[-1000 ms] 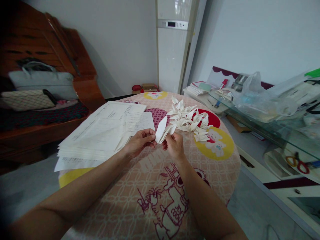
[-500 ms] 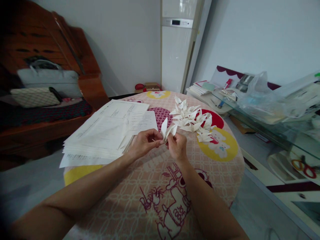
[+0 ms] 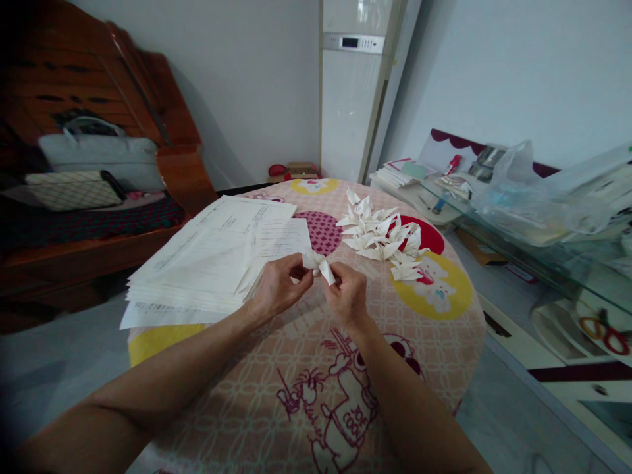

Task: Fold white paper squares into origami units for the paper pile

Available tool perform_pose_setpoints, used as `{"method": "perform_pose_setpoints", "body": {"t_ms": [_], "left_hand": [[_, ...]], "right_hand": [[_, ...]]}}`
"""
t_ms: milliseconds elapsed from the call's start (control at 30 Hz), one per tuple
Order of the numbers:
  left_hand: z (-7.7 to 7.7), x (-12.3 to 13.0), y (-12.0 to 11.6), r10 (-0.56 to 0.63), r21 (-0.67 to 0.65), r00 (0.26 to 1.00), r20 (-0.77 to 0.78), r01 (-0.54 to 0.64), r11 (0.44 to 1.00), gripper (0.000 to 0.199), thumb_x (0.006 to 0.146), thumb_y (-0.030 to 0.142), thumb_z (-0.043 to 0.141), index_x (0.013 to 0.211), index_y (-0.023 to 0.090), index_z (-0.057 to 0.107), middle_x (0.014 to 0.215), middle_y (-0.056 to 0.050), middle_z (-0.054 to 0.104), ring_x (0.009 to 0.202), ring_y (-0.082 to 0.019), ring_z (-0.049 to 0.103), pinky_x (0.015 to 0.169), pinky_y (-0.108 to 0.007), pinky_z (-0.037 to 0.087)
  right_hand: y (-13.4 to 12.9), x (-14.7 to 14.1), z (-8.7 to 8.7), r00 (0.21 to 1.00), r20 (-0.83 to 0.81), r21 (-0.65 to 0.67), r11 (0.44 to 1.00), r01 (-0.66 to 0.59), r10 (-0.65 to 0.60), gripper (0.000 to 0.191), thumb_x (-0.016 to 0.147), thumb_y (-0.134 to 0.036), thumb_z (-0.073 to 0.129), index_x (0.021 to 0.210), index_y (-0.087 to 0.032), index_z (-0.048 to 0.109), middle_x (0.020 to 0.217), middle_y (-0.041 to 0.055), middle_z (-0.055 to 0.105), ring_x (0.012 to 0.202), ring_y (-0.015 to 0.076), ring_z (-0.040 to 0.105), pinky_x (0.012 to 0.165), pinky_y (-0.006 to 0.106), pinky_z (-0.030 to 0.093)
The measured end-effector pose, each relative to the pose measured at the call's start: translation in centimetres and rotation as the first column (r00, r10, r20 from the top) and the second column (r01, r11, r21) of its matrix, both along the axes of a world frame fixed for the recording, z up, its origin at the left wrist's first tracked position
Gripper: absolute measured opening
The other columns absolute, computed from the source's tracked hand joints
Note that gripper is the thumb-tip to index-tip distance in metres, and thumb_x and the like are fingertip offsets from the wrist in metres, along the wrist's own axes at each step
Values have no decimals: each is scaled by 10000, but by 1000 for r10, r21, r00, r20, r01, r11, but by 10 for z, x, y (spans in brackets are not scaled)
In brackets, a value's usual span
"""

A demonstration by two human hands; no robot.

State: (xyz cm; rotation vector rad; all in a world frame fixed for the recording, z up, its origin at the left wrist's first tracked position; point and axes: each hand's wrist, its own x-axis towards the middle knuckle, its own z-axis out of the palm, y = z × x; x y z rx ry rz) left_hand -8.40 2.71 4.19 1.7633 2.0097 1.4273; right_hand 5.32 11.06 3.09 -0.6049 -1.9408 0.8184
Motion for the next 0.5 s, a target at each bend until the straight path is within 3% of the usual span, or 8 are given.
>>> {"method": "perform_pose_setpoints", "body": {"t_ms": [100,300,500], "left_hand": [[-1,0,-1,-21,42,999,36,20,999,121,818,188,570,704,171,608,661,-13,629,600,-121,562,596,-230,437],[-1,-4,-1,-122,70,957,265,107,992,116,836,167,546,872,163,656,781,-28,684,694,-132,628,675,-236,495],[-1,-8,7,-133,48,890,437,124,991,206,839,247,621,1018,156,666,974,-69,698,800,-153,651,675,-244,541]], "right_hand": [[2,2,0,1000,-22,-36,999,7,-8,190,836,-276,576,681,-194,649,591,-6,595,554,142,534,538,250,407],[3,4,3,1000,-27,79,997,-9,11,165,807,-212,570,668,-195,658,620,5,621,581,146,549,574,263,421],[6,1,4,986,-126,-102,988,-120,107,131,813,-243,601,785,-198,720,701,16,679,585,146,600,563,263,480]]}}
